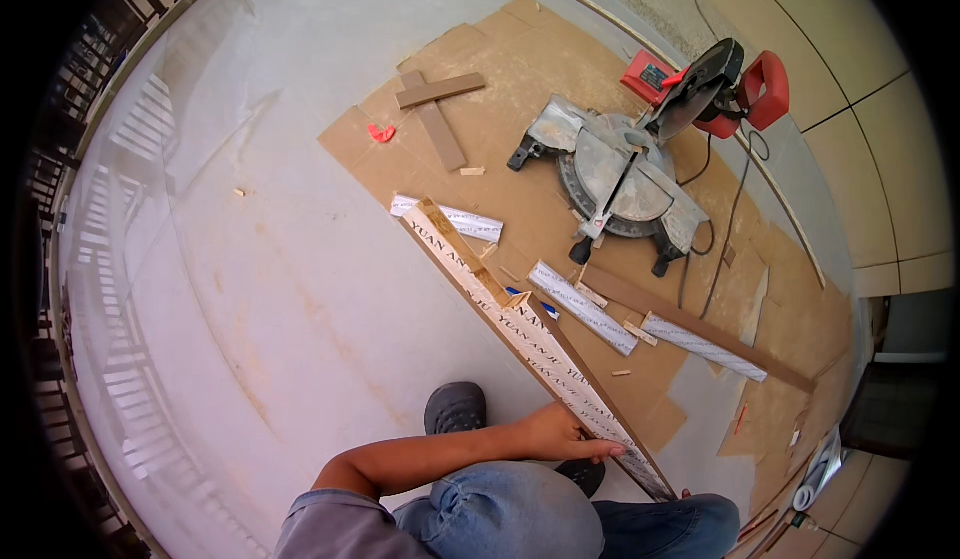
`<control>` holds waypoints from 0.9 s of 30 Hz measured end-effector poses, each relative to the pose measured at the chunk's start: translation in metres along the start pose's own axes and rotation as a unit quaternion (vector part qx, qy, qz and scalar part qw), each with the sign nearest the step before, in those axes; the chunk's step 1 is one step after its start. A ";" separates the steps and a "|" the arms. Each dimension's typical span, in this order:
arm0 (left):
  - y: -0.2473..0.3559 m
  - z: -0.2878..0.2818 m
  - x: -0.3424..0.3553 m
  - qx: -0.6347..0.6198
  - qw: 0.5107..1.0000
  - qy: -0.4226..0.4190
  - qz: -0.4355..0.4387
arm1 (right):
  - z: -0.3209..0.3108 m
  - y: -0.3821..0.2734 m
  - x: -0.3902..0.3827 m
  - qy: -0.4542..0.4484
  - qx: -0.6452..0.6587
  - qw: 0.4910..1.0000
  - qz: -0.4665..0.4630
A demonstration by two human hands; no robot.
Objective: The person positions wood planks on a miter saw, marks them with a pencil, and cuts them using the saw. They then use a utility knife to trim edges of the wood pieces.
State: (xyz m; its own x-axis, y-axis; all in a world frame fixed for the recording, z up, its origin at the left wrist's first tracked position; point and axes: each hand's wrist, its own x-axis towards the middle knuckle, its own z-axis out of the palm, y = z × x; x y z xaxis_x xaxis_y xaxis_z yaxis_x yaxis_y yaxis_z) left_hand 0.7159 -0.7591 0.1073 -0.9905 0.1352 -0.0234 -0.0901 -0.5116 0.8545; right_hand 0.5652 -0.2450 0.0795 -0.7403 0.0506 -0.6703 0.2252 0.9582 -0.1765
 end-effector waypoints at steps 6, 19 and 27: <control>-0.003 -0.005 0.004 0.070 0.997 -0.014 0.011 | 0.001 0.001 0.000 -0.002 0.001 1.000 -0.002; -0.018 -0.007 0.005 -0.030 0.995 0.019 0.091 | 0.010 0.037 -0.024 0.012 0.022 1.000 0.002; -0.015 -0.004 0.007 -0.009 0.995 0.022 0.097 | 0.009 0.048 -0.027 0.020 0.024 1.000 -0.001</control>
State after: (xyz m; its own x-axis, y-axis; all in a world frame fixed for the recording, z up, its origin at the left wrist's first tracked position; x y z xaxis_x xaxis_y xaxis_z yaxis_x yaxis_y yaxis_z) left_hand 0.7096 -0.7536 0.0924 -0.9930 -0.0041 0.1179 0.1015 -0.5397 0.8357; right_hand 0.6017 -0.2025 0.0825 -0.7652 0.0604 -0.6410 0.2525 0.9440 -0.2124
